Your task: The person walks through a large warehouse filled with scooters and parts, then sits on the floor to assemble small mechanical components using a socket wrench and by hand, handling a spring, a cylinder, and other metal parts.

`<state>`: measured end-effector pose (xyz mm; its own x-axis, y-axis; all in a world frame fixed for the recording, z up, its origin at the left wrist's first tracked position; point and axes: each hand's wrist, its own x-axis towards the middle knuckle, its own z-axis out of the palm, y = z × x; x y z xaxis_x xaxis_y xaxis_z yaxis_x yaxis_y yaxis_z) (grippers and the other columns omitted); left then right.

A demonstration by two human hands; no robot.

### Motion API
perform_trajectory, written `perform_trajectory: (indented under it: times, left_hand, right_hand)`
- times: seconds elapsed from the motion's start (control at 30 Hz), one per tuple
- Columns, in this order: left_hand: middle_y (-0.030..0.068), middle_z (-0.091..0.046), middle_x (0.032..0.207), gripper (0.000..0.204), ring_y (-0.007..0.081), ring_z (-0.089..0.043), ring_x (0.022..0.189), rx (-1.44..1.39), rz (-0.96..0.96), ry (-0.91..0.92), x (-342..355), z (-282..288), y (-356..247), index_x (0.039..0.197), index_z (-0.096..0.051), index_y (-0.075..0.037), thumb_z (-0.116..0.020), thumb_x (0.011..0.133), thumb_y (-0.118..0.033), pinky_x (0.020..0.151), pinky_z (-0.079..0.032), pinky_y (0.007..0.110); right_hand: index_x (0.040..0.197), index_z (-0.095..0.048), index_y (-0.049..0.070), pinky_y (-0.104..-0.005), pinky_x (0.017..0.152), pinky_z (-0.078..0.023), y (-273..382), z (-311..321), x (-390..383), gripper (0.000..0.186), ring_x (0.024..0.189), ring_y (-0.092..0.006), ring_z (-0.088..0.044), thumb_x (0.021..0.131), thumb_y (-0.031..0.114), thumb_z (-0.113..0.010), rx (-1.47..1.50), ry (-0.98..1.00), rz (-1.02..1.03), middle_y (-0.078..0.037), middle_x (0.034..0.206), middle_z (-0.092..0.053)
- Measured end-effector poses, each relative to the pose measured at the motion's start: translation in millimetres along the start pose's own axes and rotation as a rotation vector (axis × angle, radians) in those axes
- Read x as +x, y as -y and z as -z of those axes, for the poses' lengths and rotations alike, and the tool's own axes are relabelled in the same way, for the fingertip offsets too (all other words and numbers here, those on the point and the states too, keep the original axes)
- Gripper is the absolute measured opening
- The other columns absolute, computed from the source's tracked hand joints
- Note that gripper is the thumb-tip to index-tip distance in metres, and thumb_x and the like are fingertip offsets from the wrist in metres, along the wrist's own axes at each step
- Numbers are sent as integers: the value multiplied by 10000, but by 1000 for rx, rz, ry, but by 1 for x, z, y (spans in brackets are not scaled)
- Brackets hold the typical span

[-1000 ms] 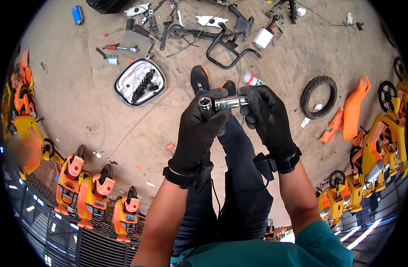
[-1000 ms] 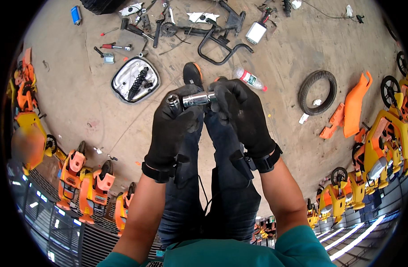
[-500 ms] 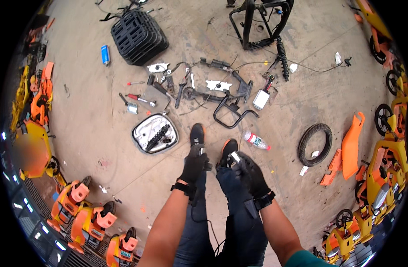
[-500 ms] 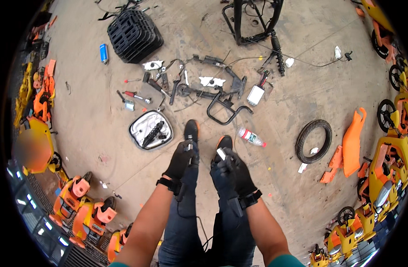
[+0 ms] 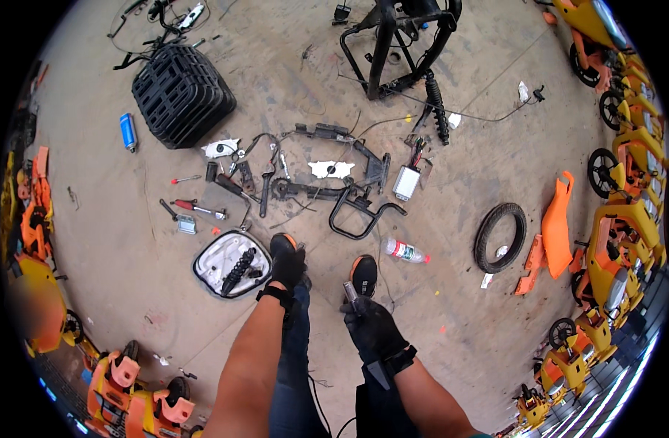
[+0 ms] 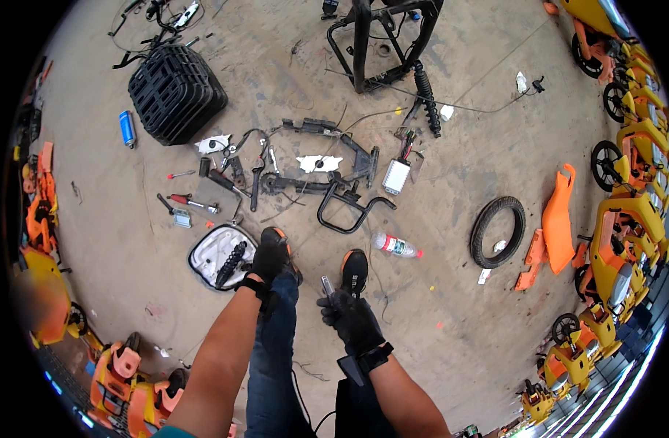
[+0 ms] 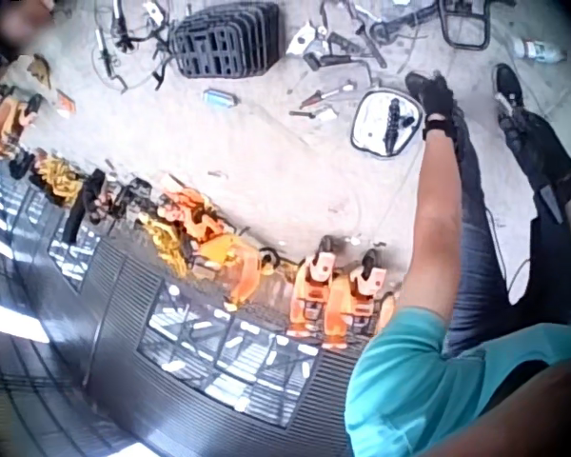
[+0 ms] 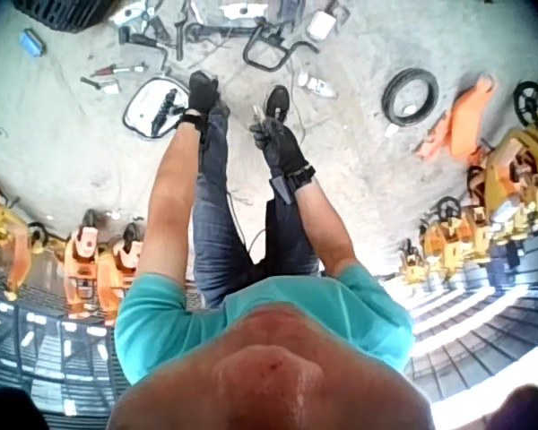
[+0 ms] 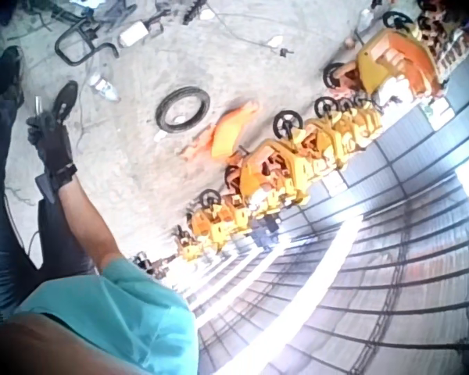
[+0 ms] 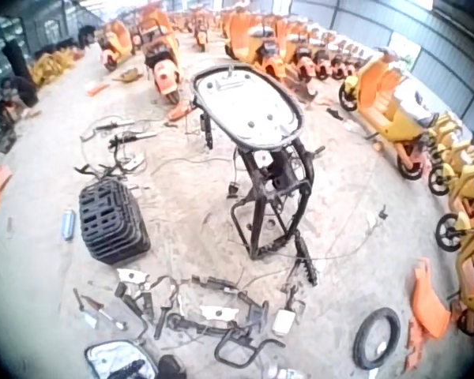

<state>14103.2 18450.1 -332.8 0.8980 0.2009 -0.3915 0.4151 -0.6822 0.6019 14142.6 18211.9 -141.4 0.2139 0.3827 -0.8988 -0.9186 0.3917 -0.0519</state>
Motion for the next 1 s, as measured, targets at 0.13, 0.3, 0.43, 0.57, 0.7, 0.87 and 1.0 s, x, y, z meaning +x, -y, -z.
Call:
perform_trajectory:
  times: [0.13, 0.3, 0.43, 0.57, 0.7, 0.87, 1.0]
  left_hand:
    - [179, -600, 711, 153, 357, -623, 711, -2, 40, 53, 24, -24, 66, 734, -624, -26, -624, 770, -175, 657, -494, 479]
    - [166, -662, 766, 192, 347, -649, 756, 450, -189, 440, 56, -28, 112, 763, -713, -73, -605, 766, -232, 694, -501, 478]
    - [152, -665, 764, 180, 327, -657, 744, 457, -255, 238, 74, -22, 146, 739, -702, -88, -629, 720, -252, 683, -512, 455]
    - [103, -632, 783, 221, 206, -614, 700, -798, 361, 308, 85, 17, 106, 1034, -665, -33, -603, 869, -166, 655, -522, 342]
    - [57, -633, 1033, 394, 105, -592, 857, -1411, 691, 611, 87, 71, 50, 1329, -515, -31, -573, 968, -178, 750, -512, 265]
    - [57, -623, 1094, 441, 129, -593, 918, -1763, 578, 704, 63, 84, 39, 1344, -485, 0, -599, 954, -171, 825, -486, 276]
    - [55, -606, 1115, 429, 131, -585, 906, -1737, 589, 670, 59, 87, 32, 1356, -471, 5, -568, 974, -165, 837, -474, 269]
  right_hand:
    - [1187, -556, 4, -251, 629, -437, -4, -35, 12, 370, 706, -104, -529, 1000, 322, -521, -113, -16, -26, -41, 868, -609]
    - [1140, -573, 17, -247, 587, -417, -13, -60, 40, 374, 657, -95, -507, 1010, 359, -498, -178, -114, -11, -14, 802, -584]
    - [1115, -574, 10, -253, 601, -428, -28, -69, 67, 310, 694, -106, -536, 1001, 295, -532, -216, -144, 20, -39, 850, -609]
    - [1077, -567, 68, -260, 672, -454, -35, -67, 86, 134, 756, -103, -550, 989, 168, -556, -377, -207, 111, -53, 930, -620]
    - [1133, -558, 66, -209, 643, -431, -30, -71, 104, 165, 729, -58, -508, 993, 153, -552, -311, -275, 203, -17, 892, -599]
    - [1205, -562, 22, -237, 718, -479, -13, -82, 111, 262, 798, -71, -540, 987, 168, -562, -384, -246, 245, -25, 953, -611]
    - [1221, -552, 46, -238, 737, -452, -10, -90, 112, 245, 831, -89, -528, 1002, 153, -533, -344, -147, 291, -44, 1018, -595]
